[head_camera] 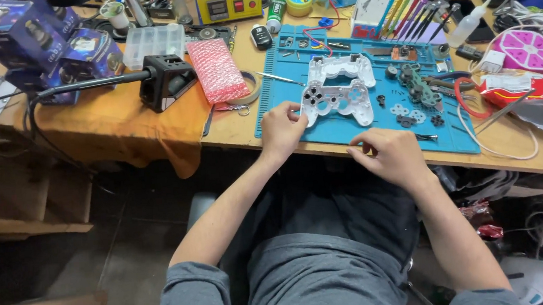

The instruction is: Assembling the internal circuit board into a game controller shell and cleaning the exterior with a small tool.

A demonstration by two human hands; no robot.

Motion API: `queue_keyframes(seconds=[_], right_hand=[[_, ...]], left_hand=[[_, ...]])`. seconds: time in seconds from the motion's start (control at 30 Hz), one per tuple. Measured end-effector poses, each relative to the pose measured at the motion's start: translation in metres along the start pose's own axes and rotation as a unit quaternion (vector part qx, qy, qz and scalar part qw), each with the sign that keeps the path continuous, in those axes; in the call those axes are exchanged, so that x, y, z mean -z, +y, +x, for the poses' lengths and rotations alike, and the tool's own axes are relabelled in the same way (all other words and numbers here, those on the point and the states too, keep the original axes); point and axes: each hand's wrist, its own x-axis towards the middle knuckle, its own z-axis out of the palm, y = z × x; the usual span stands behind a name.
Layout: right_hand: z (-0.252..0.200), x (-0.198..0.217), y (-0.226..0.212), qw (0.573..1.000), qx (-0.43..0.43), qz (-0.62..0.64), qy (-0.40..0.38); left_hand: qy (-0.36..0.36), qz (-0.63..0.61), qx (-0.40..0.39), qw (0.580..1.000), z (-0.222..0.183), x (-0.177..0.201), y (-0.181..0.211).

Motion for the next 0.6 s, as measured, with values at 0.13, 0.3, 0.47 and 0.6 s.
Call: queue_keyframes(seconds=[0.13,0.3,0.47,0.6], right_hand=[[0.001,0.001,0.001,1.000,-0.013,-0.018,0.007],[0.000,0.000,0.002,1.000,-0.013,0.008,0.012],[0.000,0.004,0.008,1.000,-0.018,0.010,0.019],[0.000,0.012,0.010,0.999,-0.013,0.021,0.022]], left_hand=[[-0.021,0.014,-0.008,1.000,0.004,-0.005,-0.009],[-0.019,0.007,0.004,1.000,0.002,0.003,-0.002],[-0.029,-0.022,0.005,0.999,-0.003,0.010,0.011],[-0.036,-0.057,0.006,0.998,-0.010,0.015,0.020]])
